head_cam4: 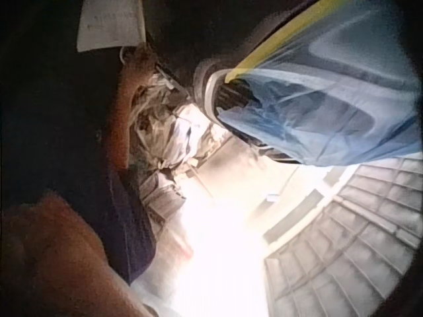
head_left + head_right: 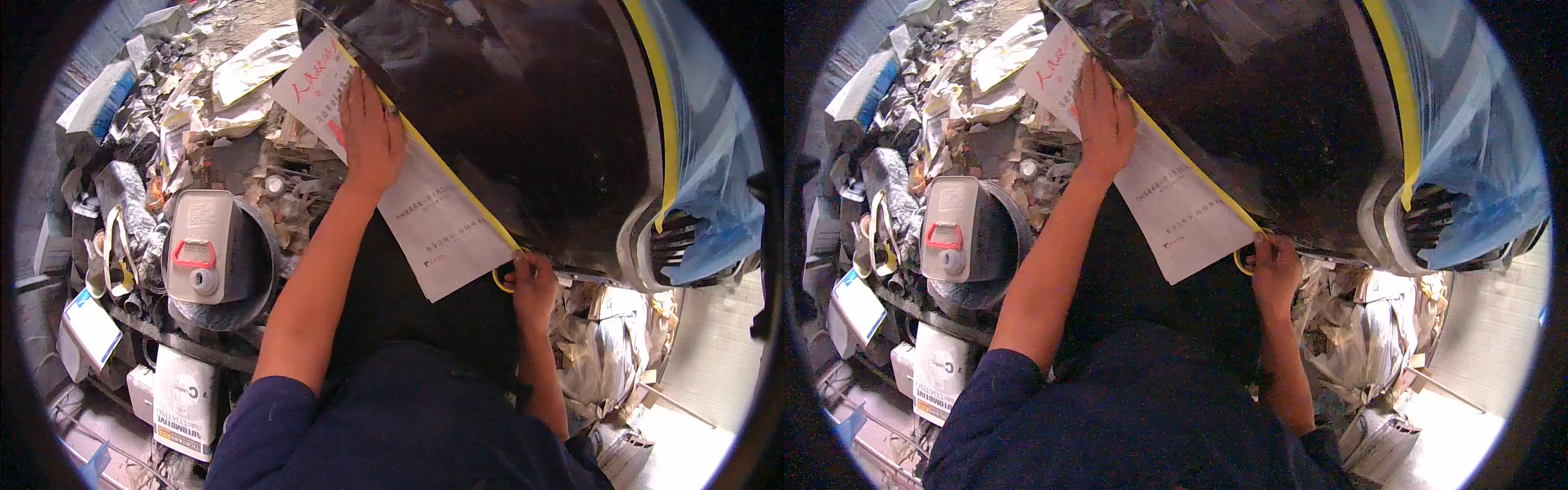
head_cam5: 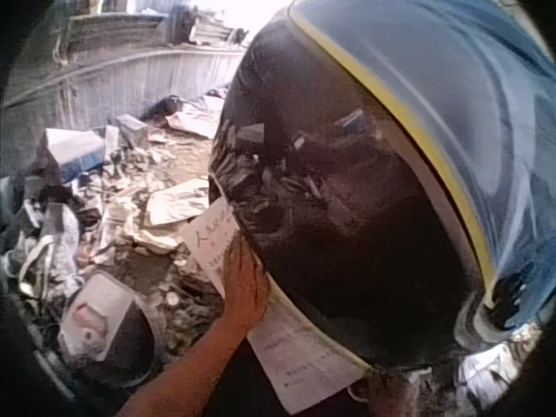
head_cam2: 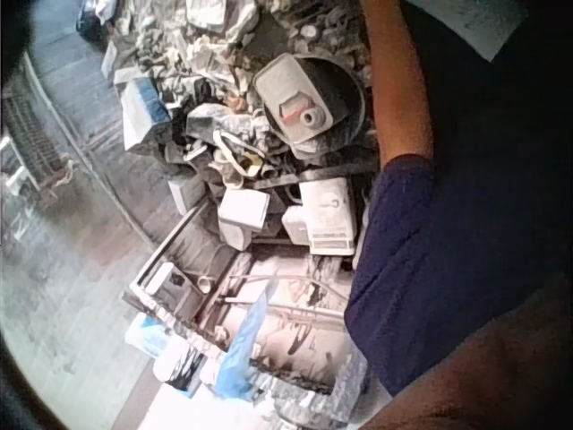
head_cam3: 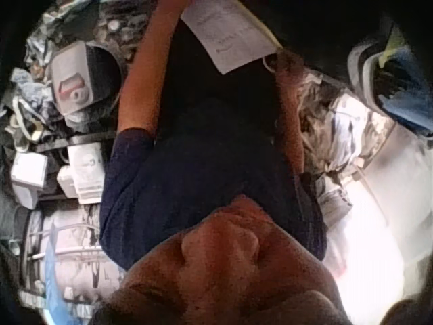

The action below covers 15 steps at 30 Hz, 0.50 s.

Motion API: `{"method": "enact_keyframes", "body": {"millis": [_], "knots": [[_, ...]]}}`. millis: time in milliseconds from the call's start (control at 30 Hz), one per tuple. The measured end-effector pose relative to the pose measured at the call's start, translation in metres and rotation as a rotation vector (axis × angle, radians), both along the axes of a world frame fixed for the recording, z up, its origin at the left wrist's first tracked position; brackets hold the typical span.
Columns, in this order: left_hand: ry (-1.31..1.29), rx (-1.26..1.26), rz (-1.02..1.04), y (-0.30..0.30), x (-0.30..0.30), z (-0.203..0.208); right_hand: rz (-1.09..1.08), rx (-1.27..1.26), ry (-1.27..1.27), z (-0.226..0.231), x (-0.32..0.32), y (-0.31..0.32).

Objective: The person places a blue plastic sheet over the car hood and secures it with yellow masking tape. They then unfold a newspaper and tape it along the hood edge to protect the paint. The person continues applying tape along the hood perimeter, smoothing the newspaper and plastic in place.

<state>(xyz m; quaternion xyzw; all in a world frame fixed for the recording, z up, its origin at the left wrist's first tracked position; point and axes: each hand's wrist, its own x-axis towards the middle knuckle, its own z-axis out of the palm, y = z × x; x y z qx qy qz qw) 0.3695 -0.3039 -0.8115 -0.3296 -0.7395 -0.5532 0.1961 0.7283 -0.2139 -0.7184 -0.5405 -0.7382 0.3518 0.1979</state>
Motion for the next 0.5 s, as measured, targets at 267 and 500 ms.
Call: {"method": "enact_keyframes", "body": {"millis": [267,500], "knots": [[-0.055,-0.131,-0.080,0.002,0.068,0.007,-0.065,0.018,-0.060,0.012,-0.016,-0.007],[-0.056,-0.178,-0.185,0.002,0.120,0.012,-0.176,-0.039,0.088,0.000,-0.015,-0.001]]}}
